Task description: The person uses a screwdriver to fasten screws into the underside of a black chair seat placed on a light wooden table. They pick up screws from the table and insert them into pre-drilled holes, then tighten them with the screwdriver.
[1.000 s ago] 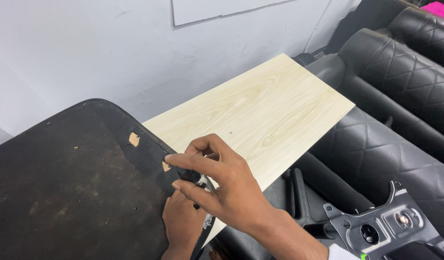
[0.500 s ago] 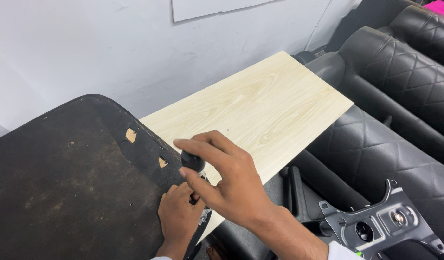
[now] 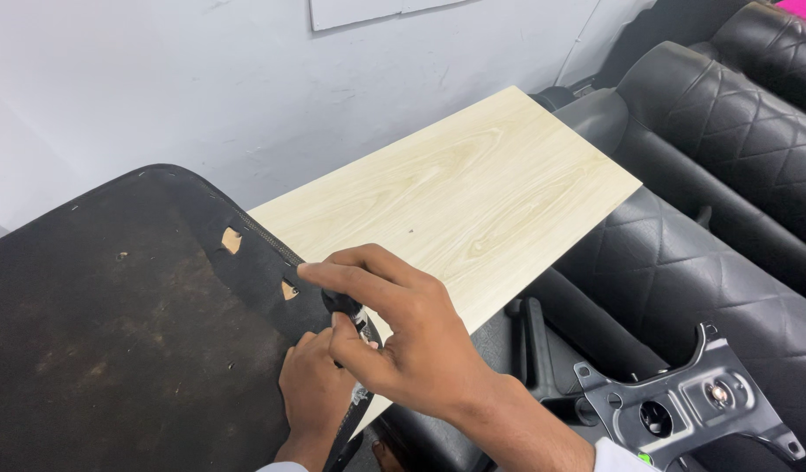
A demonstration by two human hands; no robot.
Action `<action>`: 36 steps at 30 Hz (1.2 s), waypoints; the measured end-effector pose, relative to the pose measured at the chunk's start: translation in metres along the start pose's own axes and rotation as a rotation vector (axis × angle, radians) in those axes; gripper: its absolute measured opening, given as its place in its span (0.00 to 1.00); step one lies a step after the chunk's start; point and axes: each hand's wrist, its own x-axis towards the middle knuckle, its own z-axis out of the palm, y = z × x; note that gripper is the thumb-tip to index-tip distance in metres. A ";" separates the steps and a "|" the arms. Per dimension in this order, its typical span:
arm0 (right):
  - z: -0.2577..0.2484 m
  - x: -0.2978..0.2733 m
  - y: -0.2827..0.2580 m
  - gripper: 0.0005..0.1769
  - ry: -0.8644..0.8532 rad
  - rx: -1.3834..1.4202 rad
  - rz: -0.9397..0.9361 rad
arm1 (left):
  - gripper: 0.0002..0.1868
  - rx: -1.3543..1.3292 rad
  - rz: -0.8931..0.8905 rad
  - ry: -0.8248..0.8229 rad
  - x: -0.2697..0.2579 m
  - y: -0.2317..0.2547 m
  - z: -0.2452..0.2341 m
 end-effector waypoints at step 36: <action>-0.004 0.000 0.001 0.20 -0.022 -0.060 0.114 | 0.12 -0.089 0.216 0.179 0.000 -0.011 0.008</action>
